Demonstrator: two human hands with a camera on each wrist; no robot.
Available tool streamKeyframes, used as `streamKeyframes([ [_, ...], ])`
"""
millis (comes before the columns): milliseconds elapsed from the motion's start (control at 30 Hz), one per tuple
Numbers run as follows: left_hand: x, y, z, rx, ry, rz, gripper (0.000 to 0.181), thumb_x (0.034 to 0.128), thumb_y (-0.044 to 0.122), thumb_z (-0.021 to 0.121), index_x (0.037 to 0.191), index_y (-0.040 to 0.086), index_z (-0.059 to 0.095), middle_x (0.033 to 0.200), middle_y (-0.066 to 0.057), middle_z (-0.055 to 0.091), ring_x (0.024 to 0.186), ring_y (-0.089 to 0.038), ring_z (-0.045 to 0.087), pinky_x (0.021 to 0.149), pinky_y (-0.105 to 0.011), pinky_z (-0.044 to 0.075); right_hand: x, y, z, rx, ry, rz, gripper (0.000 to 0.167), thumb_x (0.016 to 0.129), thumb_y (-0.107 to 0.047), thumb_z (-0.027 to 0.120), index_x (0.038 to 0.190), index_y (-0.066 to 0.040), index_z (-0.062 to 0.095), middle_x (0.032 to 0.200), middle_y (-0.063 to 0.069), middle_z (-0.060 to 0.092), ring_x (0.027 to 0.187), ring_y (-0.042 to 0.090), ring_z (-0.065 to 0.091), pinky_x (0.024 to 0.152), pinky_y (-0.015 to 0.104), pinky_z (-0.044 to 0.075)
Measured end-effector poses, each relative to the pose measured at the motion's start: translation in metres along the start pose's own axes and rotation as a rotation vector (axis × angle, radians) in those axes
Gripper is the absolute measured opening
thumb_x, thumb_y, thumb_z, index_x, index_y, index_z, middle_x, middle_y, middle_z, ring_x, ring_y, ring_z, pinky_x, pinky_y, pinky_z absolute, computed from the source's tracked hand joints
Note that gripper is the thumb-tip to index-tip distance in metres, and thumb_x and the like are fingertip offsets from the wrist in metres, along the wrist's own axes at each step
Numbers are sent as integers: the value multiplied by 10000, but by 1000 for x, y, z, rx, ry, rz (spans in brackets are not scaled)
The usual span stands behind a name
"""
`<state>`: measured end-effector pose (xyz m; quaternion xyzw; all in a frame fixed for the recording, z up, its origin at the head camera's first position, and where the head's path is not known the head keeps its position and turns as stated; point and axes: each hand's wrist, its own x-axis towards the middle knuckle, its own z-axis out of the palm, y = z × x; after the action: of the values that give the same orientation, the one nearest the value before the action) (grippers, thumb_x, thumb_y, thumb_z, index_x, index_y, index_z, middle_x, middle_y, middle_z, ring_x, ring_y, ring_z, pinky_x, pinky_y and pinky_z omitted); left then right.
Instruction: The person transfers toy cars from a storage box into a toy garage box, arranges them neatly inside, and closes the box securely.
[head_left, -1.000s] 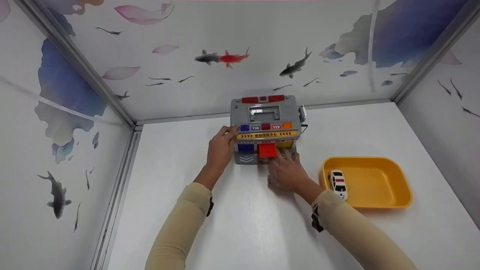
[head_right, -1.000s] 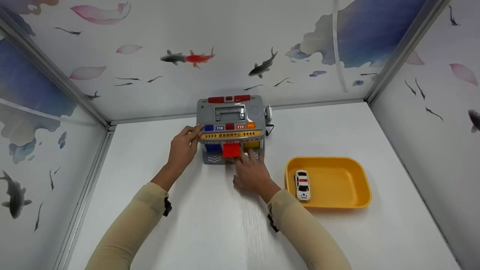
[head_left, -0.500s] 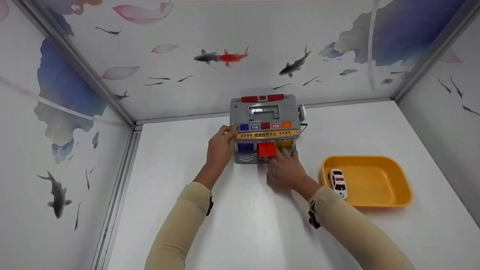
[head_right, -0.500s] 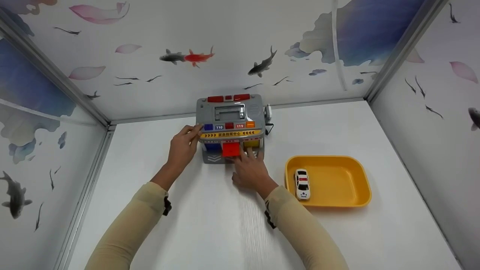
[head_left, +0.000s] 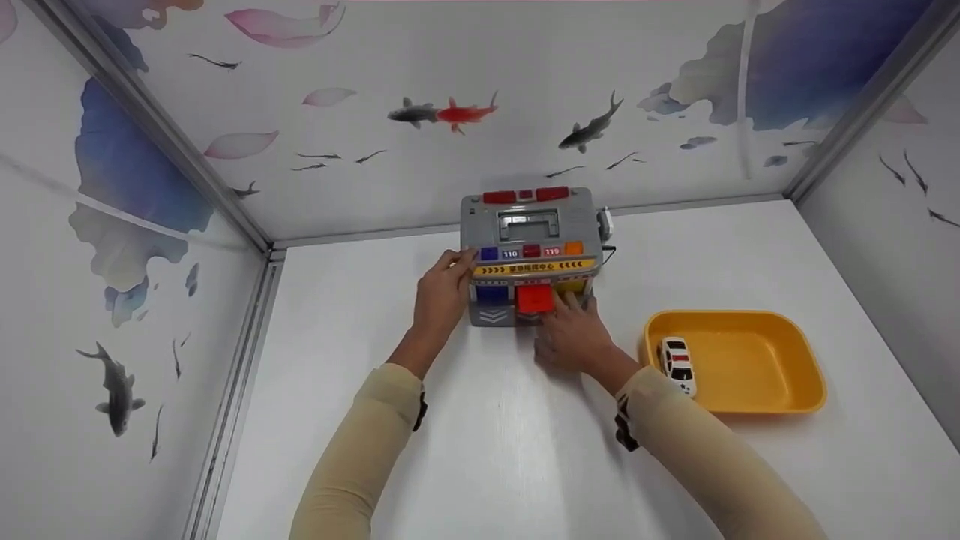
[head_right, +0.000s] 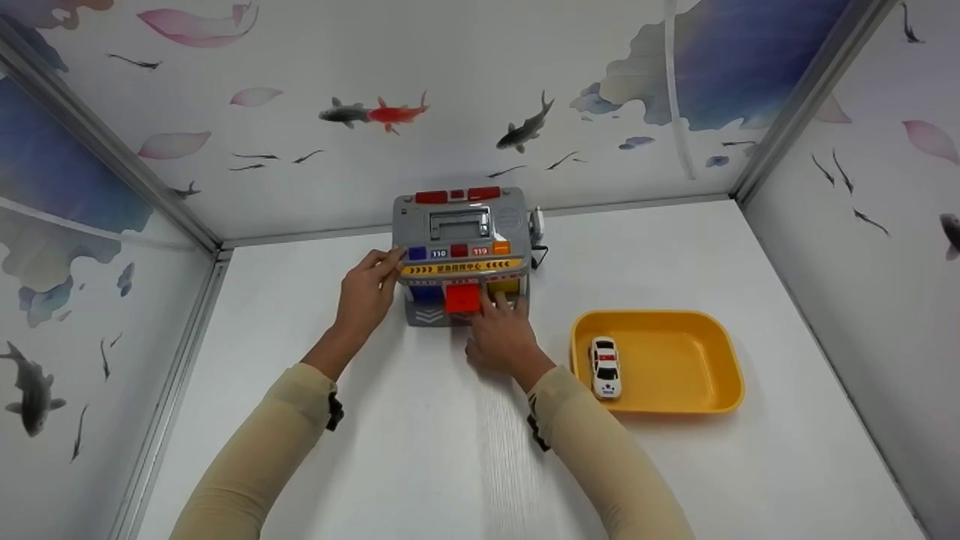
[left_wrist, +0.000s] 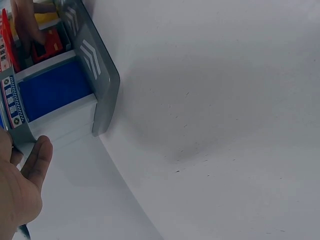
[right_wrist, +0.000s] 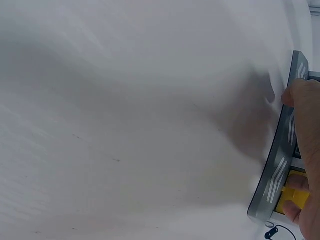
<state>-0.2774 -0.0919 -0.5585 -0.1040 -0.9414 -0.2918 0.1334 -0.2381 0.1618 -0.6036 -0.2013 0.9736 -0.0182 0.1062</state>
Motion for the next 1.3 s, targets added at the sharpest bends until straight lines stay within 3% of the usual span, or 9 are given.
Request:
streamKeyframes([
  [200, 0, 0, 0, -4, 19, 12, 357, 1149, 267, 628, 1479, 173, 726, 1308, -53, 742, 1243, -247, 773, 1023, -356, 656, -2, 3, -1, 27, 31, 2, 763, 1096, -466, 560, 1756, -167, 321, 1859, 118, 198, 1682, 464, 251, 1290, 810, 281],
  [500, 1, 1, -1, -22, 9, 2, 367, 1147, 273, 632, 1486, 166, 720, 1310, -59, 740, 1228, -249, 775, 1025, -372, 656, -15, 15, 0, 58, 104, -91, 636, 1083, -442, 655, 1642, -169, 521, 1822, 130, 314, 1621, 451, 352, 1301, 780, 304],
  [867, -1, 2, -2, -23, -13, -17, 371, 1149, 241, 631, 1508, 186, 703, 1319, -49, 730, 1248, -241, 768, 1050, -360, 647, -31, 29, -1, 45, 269, -235, 547, 989, -85, 755, 1516, -133, 616, 1735, 117, 442, 1503, 404, 466, 1236, 626, 474],
  [967, -1, 1, -2, -22, 0, -4, 365, 1149, 247, 629, 1499, 179, 711, 1308, -50, 735, 1227, -240, 774, 1025, -363, 656, -33, 33, -6, 39, 313, -258, 533, 986, -65, 771, 1492, -119, 613, 1708, 133, 474, 1490, 395, 491, 1214, 570, 502],
  [1167, 0, -1, 0, -8, 19, 20, 350, 1148, 227, 635, 1478, 155, 725, 1299, -62, 740, 1203, -241, 781, 987, -346, 667, -33, 35, -16, 32, 476, -291, 454, 999, -54, 774, 1425, -78, 618, 1576, 135, 579, 1438, 365, 540, 1144, 519, 568],
  [1300, 1, 1, -1, -10, 3, 7, 358, 1143, 209, 643, 1489, 157, 716, 1299, -60, 739, 1211, -239, 777, 996, -352, 664, -33, 34, -21, -8, 555, -286, 370, 1056, -131, 748, 1400, -57, 632, 1513, 159, 583, 1395, 365, 549, 1159, 518, 574],
])
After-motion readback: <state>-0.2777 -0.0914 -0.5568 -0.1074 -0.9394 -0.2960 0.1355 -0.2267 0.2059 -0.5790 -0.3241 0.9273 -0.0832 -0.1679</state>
